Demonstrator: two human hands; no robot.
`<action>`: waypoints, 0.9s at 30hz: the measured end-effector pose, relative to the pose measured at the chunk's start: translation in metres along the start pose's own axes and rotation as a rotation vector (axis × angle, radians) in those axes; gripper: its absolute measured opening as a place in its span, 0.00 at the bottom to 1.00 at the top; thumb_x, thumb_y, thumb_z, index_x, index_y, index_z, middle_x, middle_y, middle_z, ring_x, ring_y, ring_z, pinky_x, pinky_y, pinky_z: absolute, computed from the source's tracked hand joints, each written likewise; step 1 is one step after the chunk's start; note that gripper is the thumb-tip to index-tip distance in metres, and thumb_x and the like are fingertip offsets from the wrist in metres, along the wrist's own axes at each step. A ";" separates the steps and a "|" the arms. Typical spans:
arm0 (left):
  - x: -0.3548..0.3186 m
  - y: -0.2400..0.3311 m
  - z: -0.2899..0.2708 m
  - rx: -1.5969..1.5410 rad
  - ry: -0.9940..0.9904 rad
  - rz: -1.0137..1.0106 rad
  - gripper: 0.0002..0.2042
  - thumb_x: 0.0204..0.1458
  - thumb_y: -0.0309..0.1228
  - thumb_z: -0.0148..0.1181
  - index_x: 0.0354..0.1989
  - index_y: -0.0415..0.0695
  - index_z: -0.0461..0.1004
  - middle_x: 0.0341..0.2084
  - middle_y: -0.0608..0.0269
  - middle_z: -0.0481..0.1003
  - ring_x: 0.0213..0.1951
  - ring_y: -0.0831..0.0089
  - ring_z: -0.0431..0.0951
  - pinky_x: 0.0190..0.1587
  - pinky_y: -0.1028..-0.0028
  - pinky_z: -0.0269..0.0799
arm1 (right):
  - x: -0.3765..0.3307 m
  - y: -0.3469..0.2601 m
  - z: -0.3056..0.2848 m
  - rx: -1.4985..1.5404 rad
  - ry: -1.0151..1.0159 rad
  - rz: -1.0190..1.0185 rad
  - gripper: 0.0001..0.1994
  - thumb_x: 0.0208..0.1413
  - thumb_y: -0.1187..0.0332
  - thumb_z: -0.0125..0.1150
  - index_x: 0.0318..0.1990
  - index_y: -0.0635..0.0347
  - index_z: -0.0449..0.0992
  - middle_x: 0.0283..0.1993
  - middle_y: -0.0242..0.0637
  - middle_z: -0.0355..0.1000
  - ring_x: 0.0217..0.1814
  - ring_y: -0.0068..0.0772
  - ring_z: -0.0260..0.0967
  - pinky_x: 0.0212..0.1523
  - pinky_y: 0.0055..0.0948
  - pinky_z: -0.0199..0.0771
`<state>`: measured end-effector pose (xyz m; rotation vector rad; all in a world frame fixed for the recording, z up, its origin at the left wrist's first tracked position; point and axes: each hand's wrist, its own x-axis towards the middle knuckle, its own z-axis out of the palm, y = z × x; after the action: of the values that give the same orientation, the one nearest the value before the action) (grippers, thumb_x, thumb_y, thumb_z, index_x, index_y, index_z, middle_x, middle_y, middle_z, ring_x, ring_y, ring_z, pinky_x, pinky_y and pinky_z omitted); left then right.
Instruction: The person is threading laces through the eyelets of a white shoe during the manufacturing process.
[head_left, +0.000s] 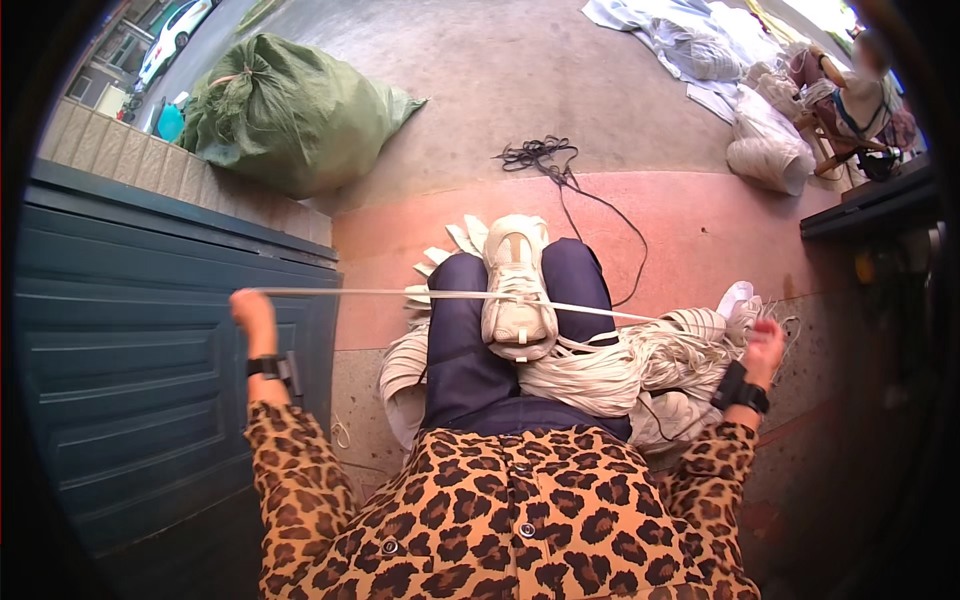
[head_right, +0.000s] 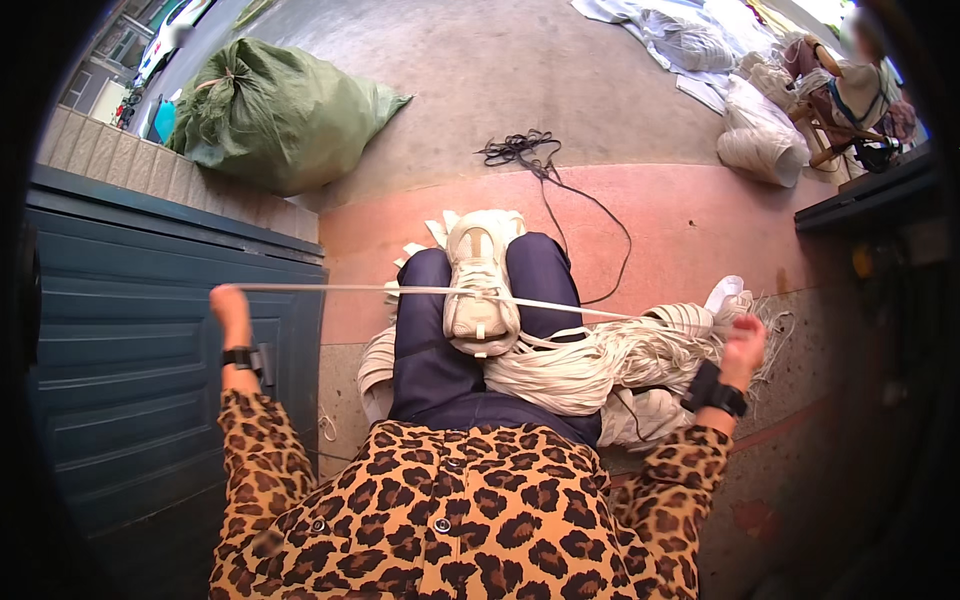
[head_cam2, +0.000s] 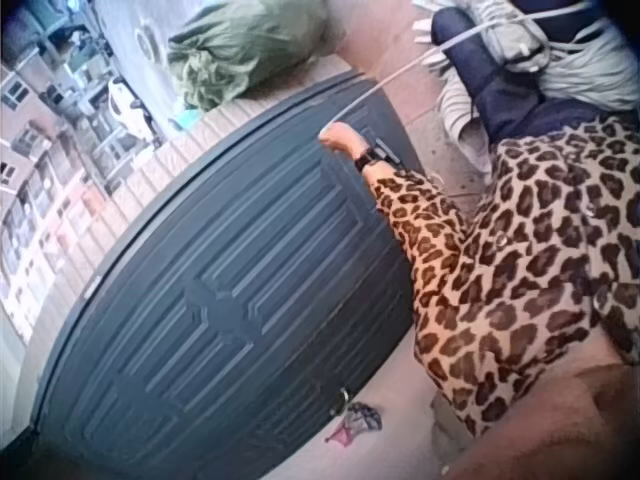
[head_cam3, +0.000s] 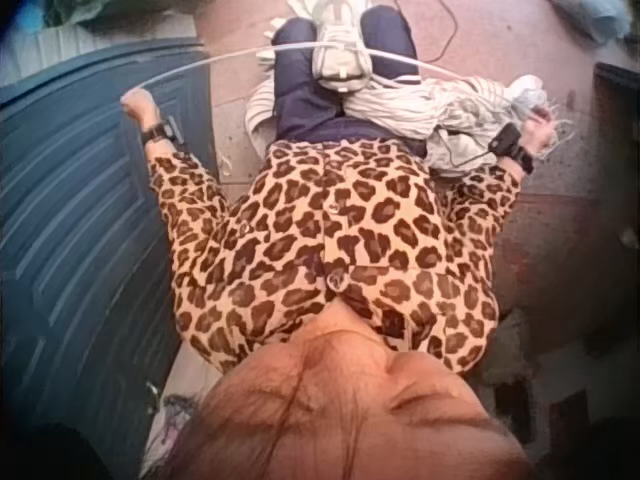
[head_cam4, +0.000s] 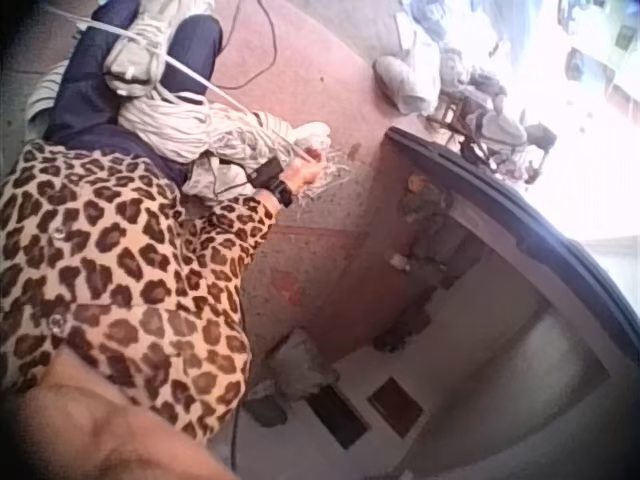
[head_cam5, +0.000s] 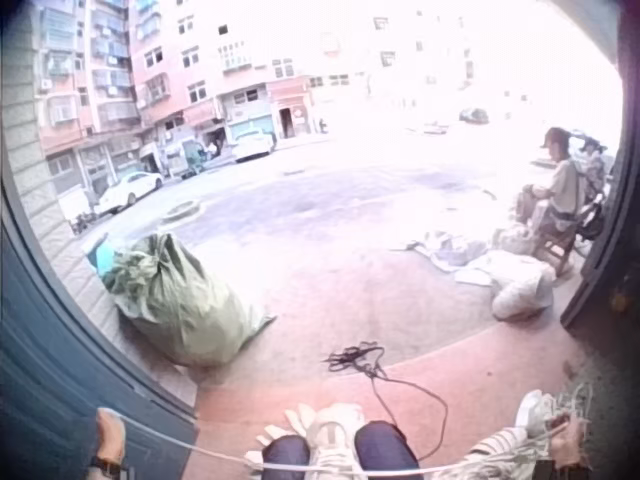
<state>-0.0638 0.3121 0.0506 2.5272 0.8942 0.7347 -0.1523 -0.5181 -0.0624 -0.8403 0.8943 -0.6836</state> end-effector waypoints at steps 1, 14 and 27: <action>0.015 -0.017 -0.019 -0.244 -0.036 -0.332 0.07 0.51 0.26 0.48 0.25 0.39 0.69 0.21 0.55 0.71 0.27 0.58 0.74 0.30 0.62 0.70 | 0.013 -0.012 -0.021 0.120 0.164 0.063 0.10 0.61 0.66 0.45 0.30 0.56 0.70 0.24 0.28 0.66 0.23 0.20 0.62 0.24 0.19 0.64; 0.058 0.077 -0.091 -1.224 -0.350 -0.138 0.05 0.57 0.28 0.51 0.37 0.41 0.66 0.17 0.73 0.59 0.18 0.84 0.56 0.19 0.81 0.54 | -0.116 0.047 0.141 -0.892 -0.541 -0.036 0.06 0.55 0.65 0.55 0.35 0.55 0.73 0.20 0.23 0.62 0.17 0.14 0.56 0.16 0.17 0.55; -0.114 0.142 0.033 -0.643 -1.080 -0.214 0.17 0.52 0.29 0.56 0.50 0.36 0.64 0.21 0.66 0.71 0.18 0.83 0.70 0.20 0.83 0.65 | -0.248 0.133 0.223 -1.249 -1.755 -0.989 0.10 0.43 0.77 0.51 0.36 0.60 0.66 0.29 0.43 0.69 0.30 0.49 0.71 0.28 0.40 0.70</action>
<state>-0.0536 0.1269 0.0535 1.7724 0.4049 -0.3827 -0.0516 -0.1788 0.0011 -2.4189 -0.9886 0.1424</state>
